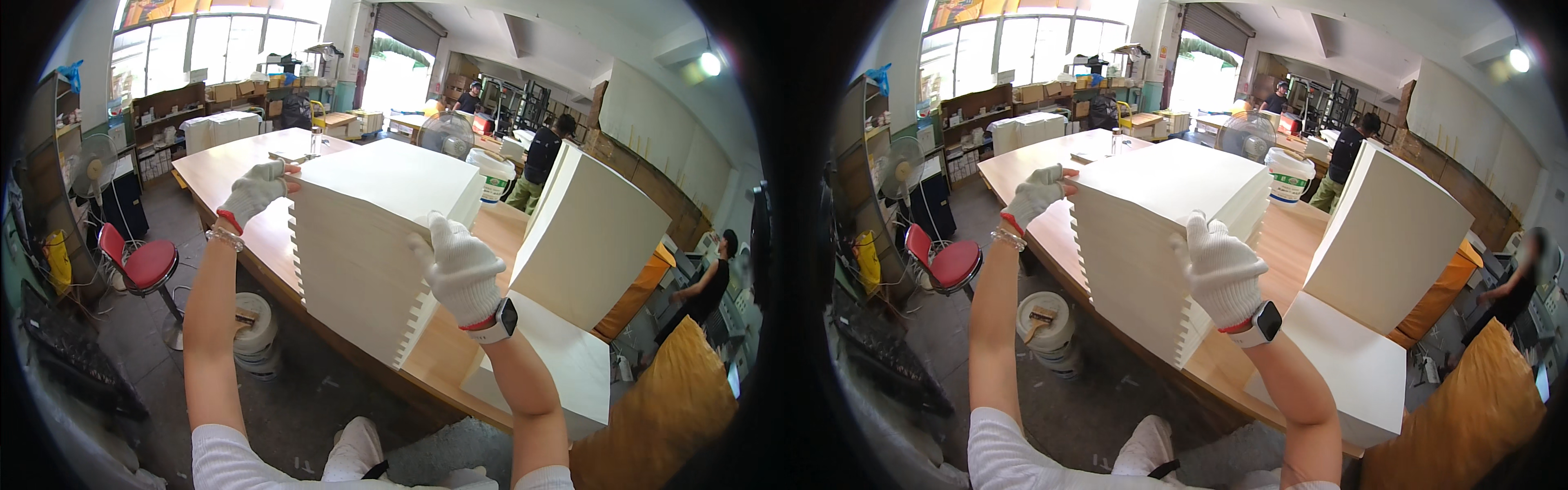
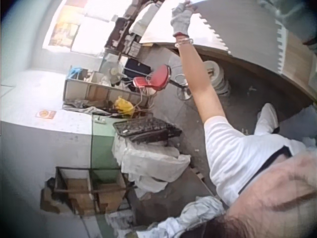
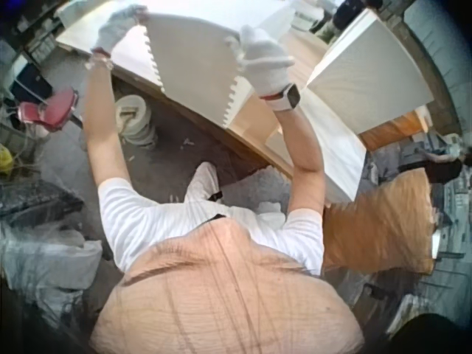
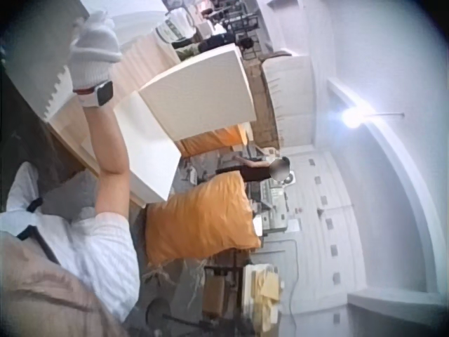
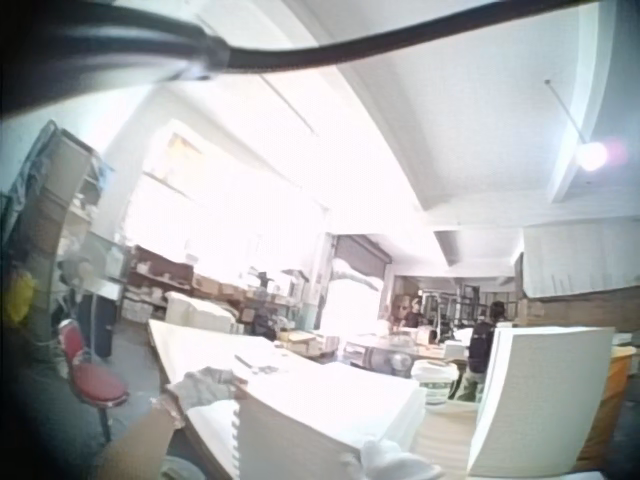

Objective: The person fans a stack of paper sheets to align them, checks the edges, and then places the stack onto a larger pile on a workbench.

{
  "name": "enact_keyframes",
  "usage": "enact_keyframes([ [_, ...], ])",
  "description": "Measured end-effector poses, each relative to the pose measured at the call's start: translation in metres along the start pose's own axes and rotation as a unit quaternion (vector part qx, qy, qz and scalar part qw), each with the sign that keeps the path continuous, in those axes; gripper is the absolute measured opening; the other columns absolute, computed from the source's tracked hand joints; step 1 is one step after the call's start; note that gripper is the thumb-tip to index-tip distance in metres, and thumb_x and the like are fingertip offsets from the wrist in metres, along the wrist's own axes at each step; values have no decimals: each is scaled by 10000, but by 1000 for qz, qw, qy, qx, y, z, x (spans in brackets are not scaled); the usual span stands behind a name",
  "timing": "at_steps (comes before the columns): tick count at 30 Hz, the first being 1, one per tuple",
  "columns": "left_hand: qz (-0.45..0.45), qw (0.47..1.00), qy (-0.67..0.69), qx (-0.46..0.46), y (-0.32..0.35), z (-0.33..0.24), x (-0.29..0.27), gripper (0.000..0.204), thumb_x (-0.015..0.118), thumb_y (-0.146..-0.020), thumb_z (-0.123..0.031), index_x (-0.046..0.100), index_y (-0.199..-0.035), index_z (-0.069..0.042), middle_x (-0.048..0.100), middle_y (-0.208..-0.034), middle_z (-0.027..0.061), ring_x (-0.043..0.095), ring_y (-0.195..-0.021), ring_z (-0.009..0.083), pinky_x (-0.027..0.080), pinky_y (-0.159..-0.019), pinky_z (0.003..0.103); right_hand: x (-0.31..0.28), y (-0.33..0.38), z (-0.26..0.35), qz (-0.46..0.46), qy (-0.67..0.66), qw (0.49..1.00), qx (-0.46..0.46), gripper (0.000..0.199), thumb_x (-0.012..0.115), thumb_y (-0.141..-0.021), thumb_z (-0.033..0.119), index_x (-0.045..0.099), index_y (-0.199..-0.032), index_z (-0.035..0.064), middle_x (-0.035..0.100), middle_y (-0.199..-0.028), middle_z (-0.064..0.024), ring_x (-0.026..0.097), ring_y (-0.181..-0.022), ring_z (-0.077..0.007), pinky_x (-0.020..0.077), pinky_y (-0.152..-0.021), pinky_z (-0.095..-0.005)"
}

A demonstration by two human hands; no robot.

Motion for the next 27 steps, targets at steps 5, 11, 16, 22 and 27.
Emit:
enact_keyframes([
  [5, -172, 935, -204, 232, 25, -66, 29, 442, 682, -903, -193, 616, -1327, -87, 484, -1524, 156, 447, -1413, 341, 323, -1175, 448, 6, 15, -7, -42, -27, 998, -33, 434, 636, -961, 308, 565, -1272, 14, 674, -997, -192, 691, -720, -330, 546, -577, -397],
  [11, -149, 934, -88, 313, 41, -88, 76, 363, 533, -987, -319, 728, -1063, -23, 726, -1139, 162, 659, -1144, 344, 485, -1014, 441, 15, 22, 10, -96, 112, 989, -11, 409, 570, -920, 248, 565, -1275, 46, 651, -1006, -105, 686, -633, -209, 518, -458, -332],
  [16, -175, 912, -103, 357, 42, -97, 74, 318, 538, -991, -284, 706, -1049, -21, 725, -1145, 138, 662, -1120, 331, 509, -967, 420, 5, 34, -7, -79, -81, 993, -15, 545, 701, -890, 176, 513, -1381, 33, 658, -1215, -208, 721, -890, -320, 592, -679, -351],
  [22, -223, 883, -160, 380, 57, -93, 75, 480, 460, -1027, -441, 675, -1124, -23, 694, -1184, 178, 614, -1189, 392, 464, -1021, 501, -26, 175, -84, -24, -196, 974, 110, 457, 732, -908, 192, 598, -1312, 26, 675, -1179, -220, 685, -1005, -370, 562, -842, -418],
  [27, -249, 844, -28, 473, 114, -161, 129, 377, 518, -1004, -404, 635, -1042, -48, 693, -1171, 156, 640, -1149, 359, 459, -1039, 564, -113, 334, -163, -18, 113, 971, 212, 181, 655, -930, 134, 693, -1042, -3, 703, -1051, -188, 662, -954, -363, 524, -886, -444],
])
Point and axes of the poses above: each hand's wrist, its own y-axis away from the middle knuckle, its own x-axis out of the palm, z = x × y, the point moved 3 cm from there along -y, towards the middle knuckle
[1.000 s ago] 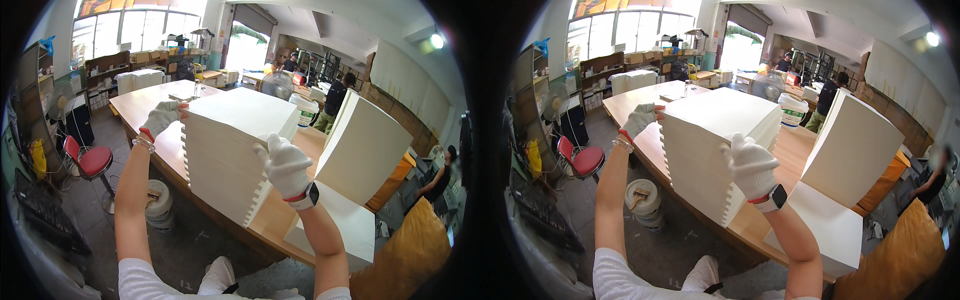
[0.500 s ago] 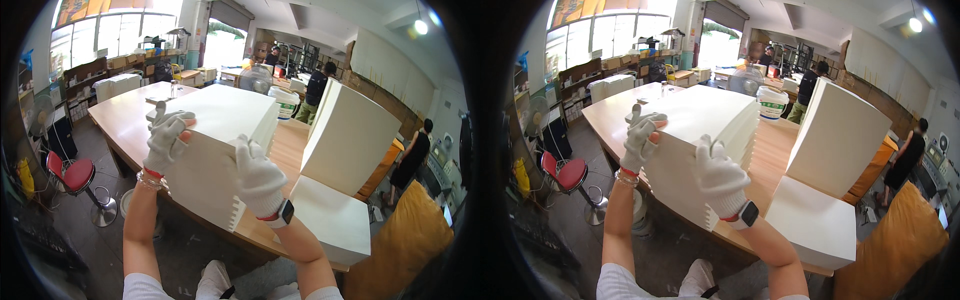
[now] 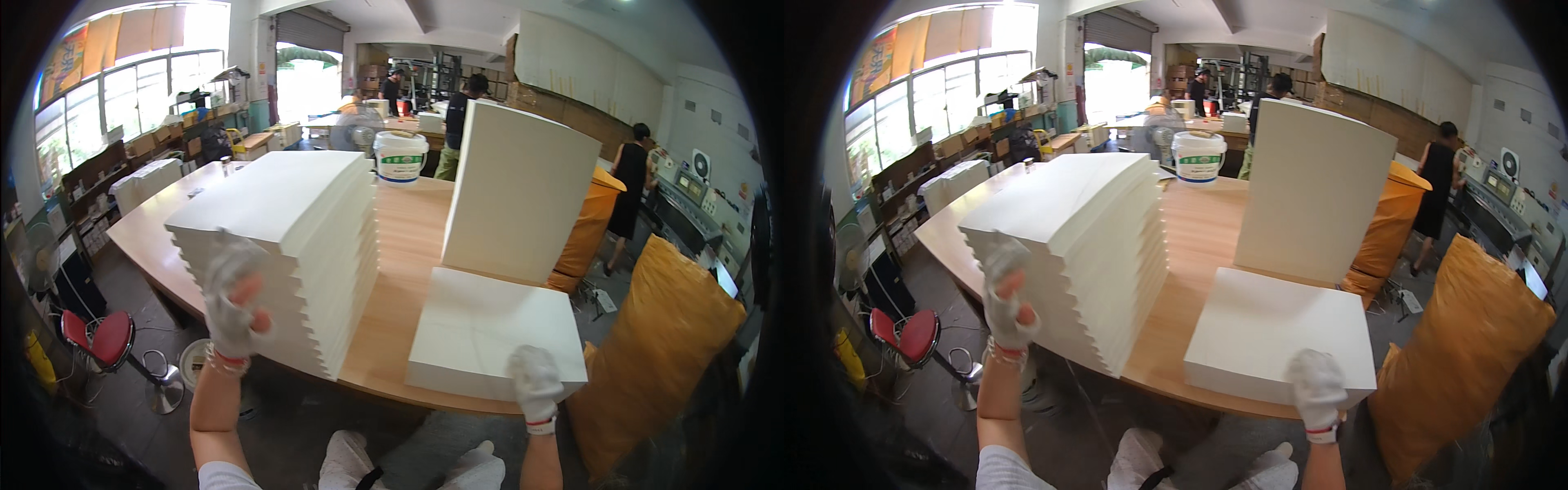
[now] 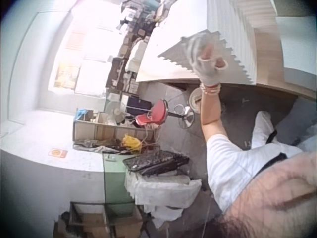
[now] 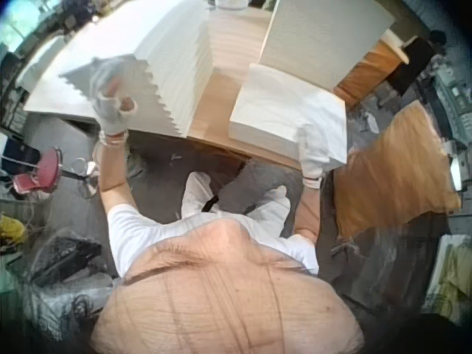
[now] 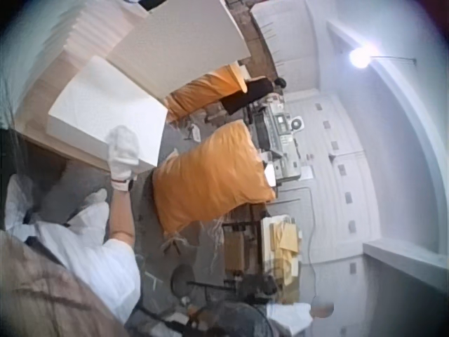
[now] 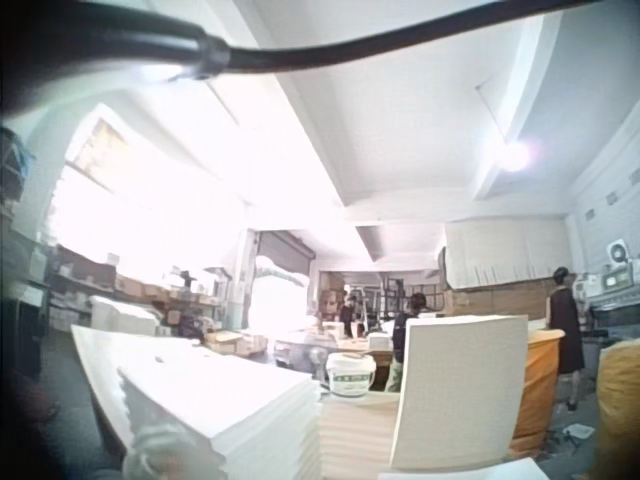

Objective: The person fans a stack of paper sheets to align them, checks the edges, and then places the stack onto a larger pile on a workbench.

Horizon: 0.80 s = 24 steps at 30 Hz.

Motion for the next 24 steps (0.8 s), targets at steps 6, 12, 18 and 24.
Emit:
enact_keyframes([
  [6, 220, 861, 441, 127, -35, -147, 135, 166, 647, -898, -173, 602, -1046, -111, 687, -1087, 84, 679, -970, 313, 558, -813, 461, -57, 71, -81, -135, 27, 961, 238, 262, 624, -964, 206, 627, -1059, -37, 670, -998, -189, 621, -943, -387, 496, -873, -463],
  [12, 466, 768, 432, 76, -7, -253, 280, 185, 653, -866, -234, 636, -976, -87, 680, -1069, 75, 644, -1008, 321, 540, -799, 465, -70, 73, -97, -13, 37, 948, 314, 381, 620, -987, 360, 553, -829, 20, 583, -724, -172, 567, -687, -381, 443, -649, -469],
  [18, 499, 750, 426, 85, -11, -283, 320, 136, 621, -827, -215, 633, -888, -93, 649, -977, 86, 625, -1013, 320, 527, -814, 464, -88, 17, -78, -76, 37, 976, 198, 408, 675, -943, 334, 526, -733, 17, 486, -672, -159, 528, -629, -354, 399, -577, -463],
  [24, 391, 756, 522, 60, 6, -279, 327, 58, 611, -805, -118, 596, -841, -76, 628, -941, 103, 615, -954, 332, 520, -813, 454, -80, -10, -87, -41, 114, 992, 21, 324, 720, -888, 270, 538, -722, 60, 483, -685, -117, 518, -612, -333, 420, -571, -450],
])
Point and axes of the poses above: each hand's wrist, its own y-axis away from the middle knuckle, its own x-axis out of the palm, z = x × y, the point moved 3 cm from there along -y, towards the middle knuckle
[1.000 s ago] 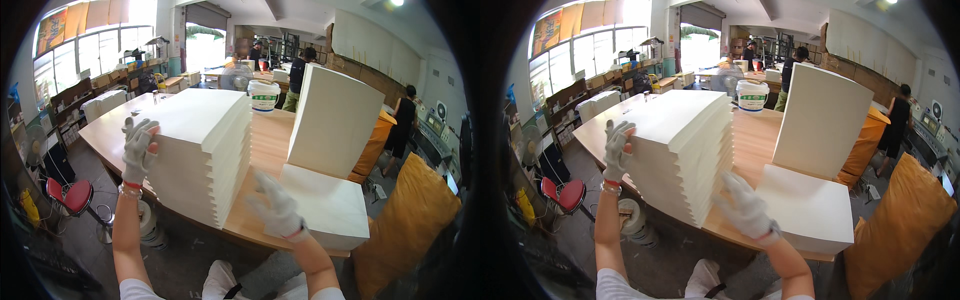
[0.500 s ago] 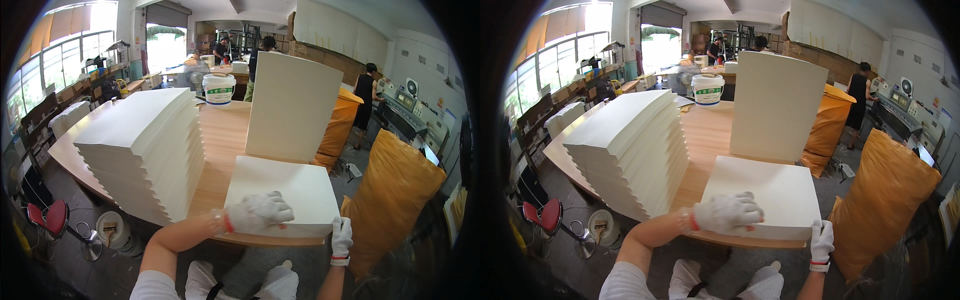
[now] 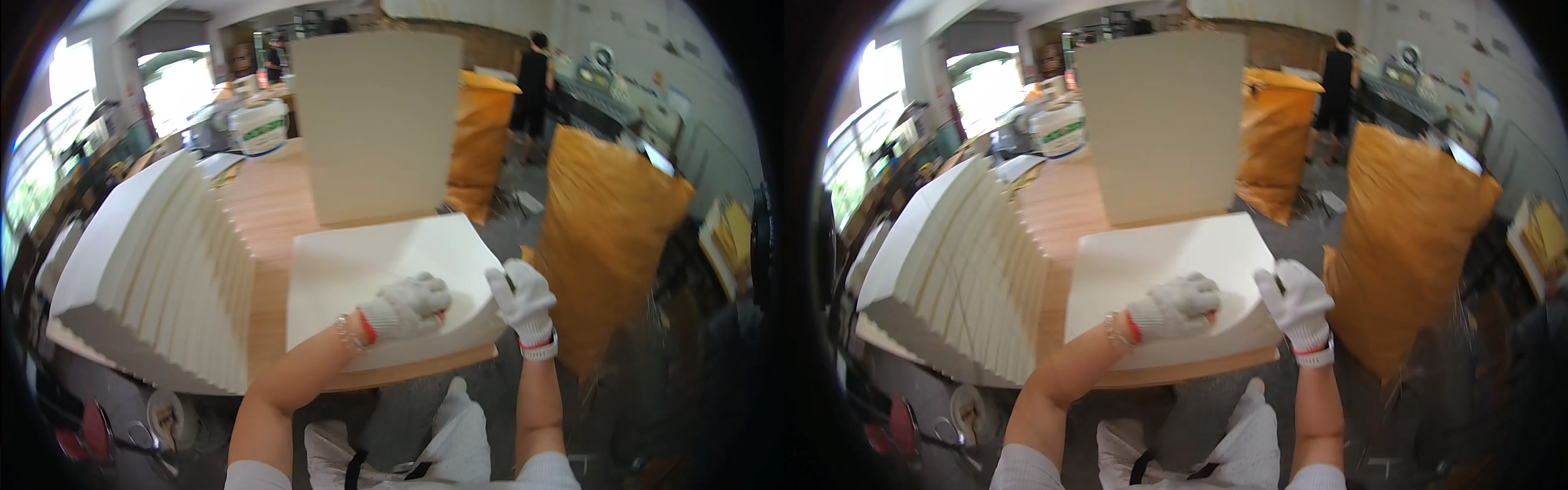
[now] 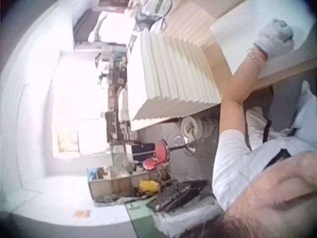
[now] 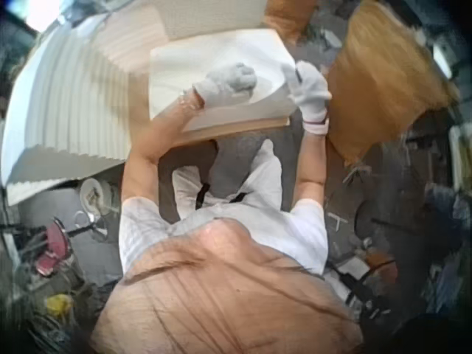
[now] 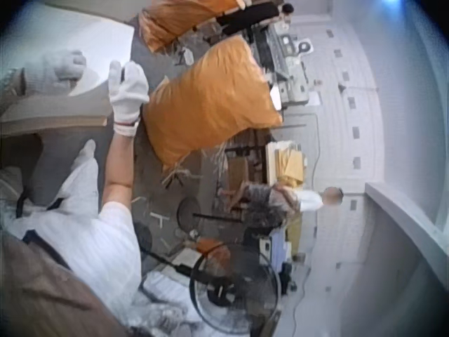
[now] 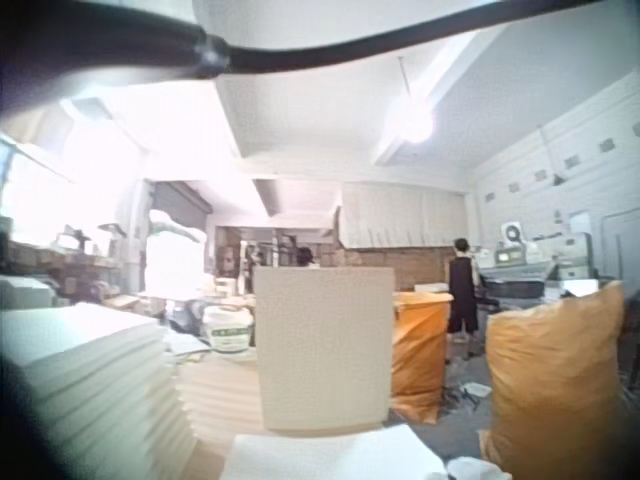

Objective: The person fans a stack of paper sheets to align them, checks the edges, and then places the stack onto a larger pile on a workbench.

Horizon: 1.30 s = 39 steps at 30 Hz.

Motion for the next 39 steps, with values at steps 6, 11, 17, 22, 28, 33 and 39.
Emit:
enact_keyframes([
  [6, 1, 997, 74, -34, -6, -14, -8, 90, 617, -775, -11, 589, -858, -28, 675, -1032, 114, 636, -935, 317, 522, -820, 385, 1, -6, 14, -22, 74, 997, 1, 176, 664, -836, 108, 643, -994, 32, 486, -716, -87, 529, -606, -261, 433, -531, -383],
  [11, 32, 974, 184, -128, -6, -13, -14, 71, 629, -836, -45, 570, -852, -8, 683, -1103, 120, 627, -929, 254, 513, -822, 343, 11, 6, -1, -45, 95, 994, 12, 286, 634, -838, 78, 613, -1117, 18, 474, -709, -80, 513, -575, -243, 420, -493, -366],
  [17, 68, 965, 186, -173, -7, -12, -19, 283, 780, -836, -133, 520, -868, -28, 673, -1156, 117, 611, -964, 220, 511, -854, 325, 14, 8, -5, -68, 27, 996, 58, 205, 602, -910, 60, 618, -1110, 15, 481, -681, -85, 505, -567, -253, 408, -491, -377],
  [22, 7, 947, 261, -187, -2, -8, -14, 308, 806, -813, -102, 622, -1048, -26, 669, -1146, 109, 604, -973, 201, 511, -867, 322, 11, 5, -3, -67, -54, 988, 132, 133, 589, -967, 123, 616, -941, -4, 474, -663, -108, 501, -571, -285, 396, -513, -405],
  [28, 75, 984, 126, -102, -2, -11, -18, 556, 810, -809, -117, 628, -1332, -66, 616, -1020, 95, 612, -937, 217, 499, -794, 323, 11, 8, -4, -57, -79, 987, 129, 146, 588, -974, 130, 622, -928, -4, 463, -667, -110, 517, -595, -286, 403, -525, -405],
  [33, 47, 985, 121, -114, -5, -15, -17, 418, 811, -801, -126, 658, -1187, -71, 515, -1447, 204, 605, -1214, 378, 504, -1002, 375, 15, 11, -1, -103, 88, 991, 10, 247, 606, -908, 60, 609, -1151, 13, 480, -719, -92, 526, -612, -277, 443, -522, -378],
  [39, -4, 976, 205, -67, -4, -7, -9, 439, 776, -820, -49, 644, -1239, -59, 551, -1316, 172, 526, -1225, 317, 446, -994, 378, 12, 12, -1, -111, 46, 993, 0, 259, 611, -918, 38, 597, -1175, 9, 465, -721, -101, 510, -607, -284, 417, -513, -400],
])
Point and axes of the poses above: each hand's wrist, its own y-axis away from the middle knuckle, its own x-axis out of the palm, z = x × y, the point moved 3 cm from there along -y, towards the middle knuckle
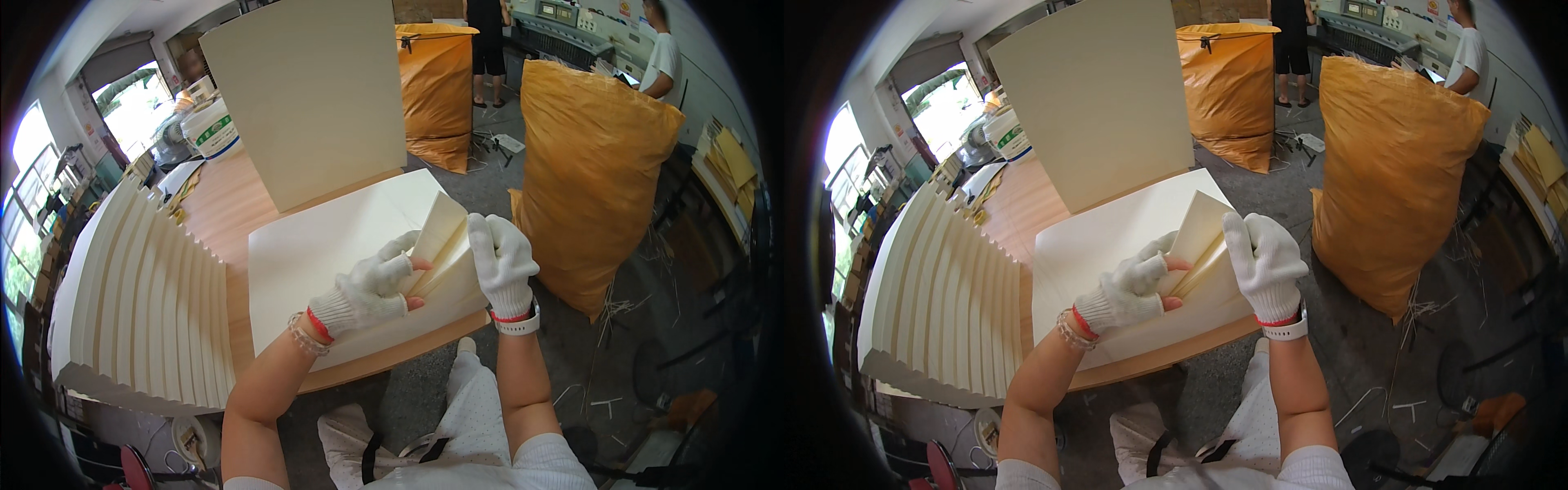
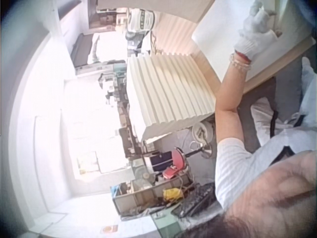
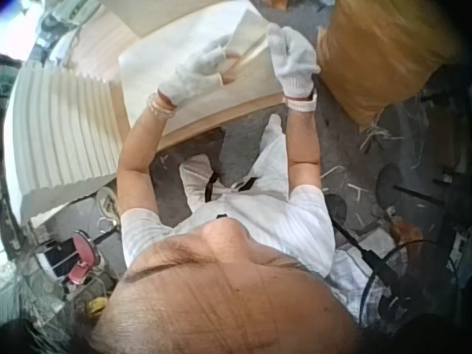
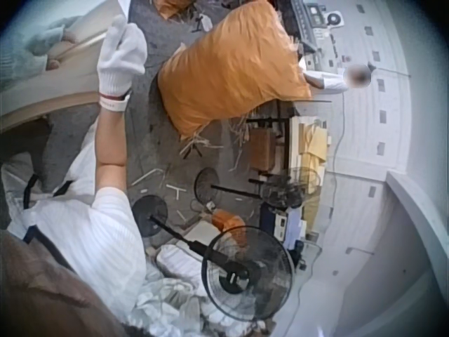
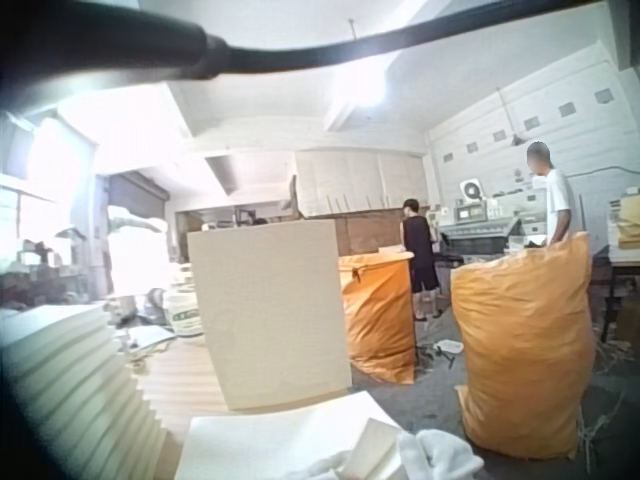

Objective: The person fans a stack of paper sheets to align them, checks the edges, and then places the stack onto a larger pile on a workbench.

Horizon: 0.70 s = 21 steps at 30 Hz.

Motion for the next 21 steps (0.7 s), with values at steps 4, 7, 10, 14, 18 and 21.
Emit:
enact_keyframes([
  [4, 18, 999, 14, -40, 1, -3, -1, 409, 718, -823, 11, 656, -1223, -48, 531, -1376, 203, 549, -1235, 336, 452, -1000, 353, 2, 1, -3, 43, -111, 984, 135, 221, 594, -946, 56, 600, -1161, 8, 456, -716, -105, 498, -603, -287, 402, -516, -414],
  [7, 91, 986, -29, -135, -1, -10, -5, 380, 717, -812, 11, 670, -1184, -44, 489, -1448, 237, 547, -1277, 362, 451, -1019, 344, 0, -1, -2, 55, -92, 987, 118, 205, 592, -943, 70, 602, -1136, 4, 462, -720, -105, 498, -603, -283, 412, -525, -409],
  [10, 51, 996, -33, -72, -1, -11, -6, 389, 729, -798, -17, 665, -1180, -52, 458, -1494, 238, 559, -1275, 385, 469, -1019, 353, 3, -1, 0, 32, 1, 999, 30, 201, 596, -926, 76, 601, -1113, 0, 468, -726, -104, 501, -603, -275, 424, -534, -401],
  [14, -25, 995, -93, -13, 2, -3, 0, 448, 717, -794, -40, 638, -1234, -75, 454, -1510, 209, 596, -1225, 396, 513, -982, 371, 3, -2, 1, 23, 4, 999, 27, 213, 608, -905, 64, 599, -1107, -3, 470, -730, -103, 502, -604, -273, 430, -536, -397],
  [18, -6, 999, -28, -19, 1, 1, 0, 502, 786, -789, -49, 638, -1269, -47, 422, -1521, 278, 539, -1308, 382, 464, -1031, 375, 3, 2, -3, 33, -73, 991, 107, 218, 617, -899, 54, 596, -1108, -5, 471, -732, -104, 502, -605, -278, 428, -536, -398],
  [21, 51, 995, -54, -60, 0, -7, -4, 530, 785, -788, -48, 632, -1296, -54, 428, -1521, 268, 570, -1272, 373, 481, -1001, 374, 5, 3, -6, 49, -89, 987, 128, 231, 618, -893, 40, 596, -1118, -7, 471, -735, -104, 505, -605, -274, 430, -532, -394],
])
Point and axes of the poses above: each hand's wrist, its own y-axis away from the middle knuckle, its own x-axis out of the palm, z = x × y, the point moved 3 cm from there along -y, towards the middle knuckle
